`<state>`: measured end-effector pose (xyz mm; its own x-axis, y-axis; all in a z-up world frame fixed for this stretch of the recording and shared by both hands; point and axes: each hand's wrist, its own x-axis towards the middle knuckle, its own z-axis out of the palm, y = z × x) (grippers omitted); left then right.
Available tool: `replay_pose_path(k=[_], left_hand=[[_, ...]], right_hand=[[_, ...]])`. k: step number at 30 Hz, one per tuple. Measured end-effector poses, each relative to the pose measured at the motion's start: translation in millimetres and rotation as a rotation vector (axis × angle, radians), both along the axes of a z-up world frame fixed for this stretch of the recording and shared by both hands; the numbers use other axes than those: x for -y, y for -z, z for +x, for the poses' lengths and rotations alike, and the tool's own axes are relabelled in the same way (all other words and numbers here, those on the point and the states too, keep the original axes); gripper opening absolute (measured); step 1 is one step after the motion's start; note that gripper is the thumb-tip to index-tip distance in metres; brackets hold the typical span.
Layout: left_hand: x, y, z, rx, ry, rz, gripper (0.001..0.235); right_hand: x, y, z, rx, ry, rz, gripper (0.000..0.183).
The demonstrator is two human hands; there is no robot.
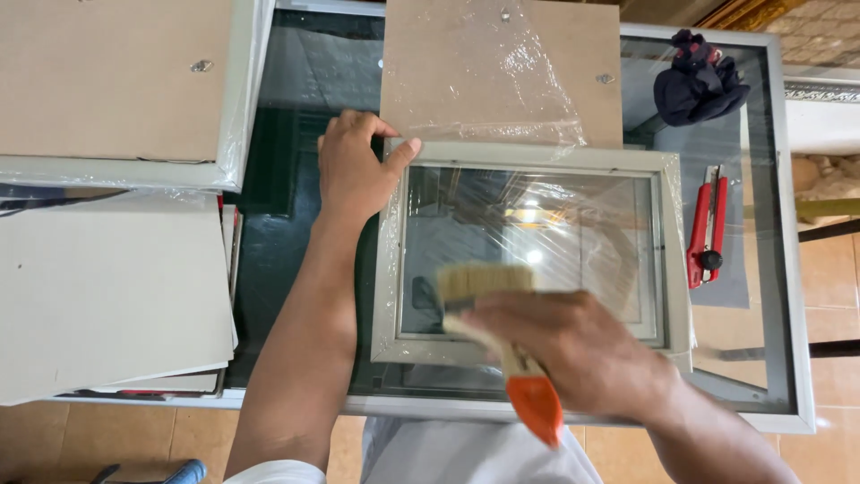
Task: Assembling a picture frame by cleaning the glass, inserting a printed photo, and securing the backing board.
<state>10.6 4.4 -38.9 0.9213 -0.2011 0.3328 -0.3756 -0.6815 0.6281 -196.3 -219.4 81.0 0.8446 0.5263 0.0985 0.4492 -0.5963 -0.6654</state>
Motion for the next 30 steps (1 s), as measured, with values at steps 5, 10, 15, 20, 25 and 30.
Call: replay_pose_path(k=[5, 10, 15, 20, 25, 30], left_hand=[[-1.7, 4.2, 4.2, -0.008, -0.015, 0.008, 0.027], [-1.9, 14.1, 7.5, -0.032, -0.065, -0.162, 0.018], [-3.6, 11.6, 5.5, -0.056, -0.082, -0.198, 0.019], [-2.0, 12.4, 7.9, -0.019, -0.054, -0.179, 0.016], [-1.8, 10.7, 4.1, 0.025, -0.053, -0.123, 0.022], [-1.2, -1.8, 0.7, 0.029, -0.012, -0.076, 0.018]], right_hand=[[11.1, -20.4, -0.6, -0.248, -0.325, 0.272, 0.045], [6.7, 2.2, 28.2, 0.022, 0.089, 0.342, 0.031], [-37.8, 12.1, 75.1, 0.367, 0.099, 0.074, 0.040], [-51.9, 12.7, 22.8, 0.061, 0.015, -0.044, 0.046], [-45.8, -9.3, -25.4, -0.191, -0.219, 0.369, 0.035], [-60.1, 46.2, -21.3, -0.210, 0.257, 0.731, 0.039]])
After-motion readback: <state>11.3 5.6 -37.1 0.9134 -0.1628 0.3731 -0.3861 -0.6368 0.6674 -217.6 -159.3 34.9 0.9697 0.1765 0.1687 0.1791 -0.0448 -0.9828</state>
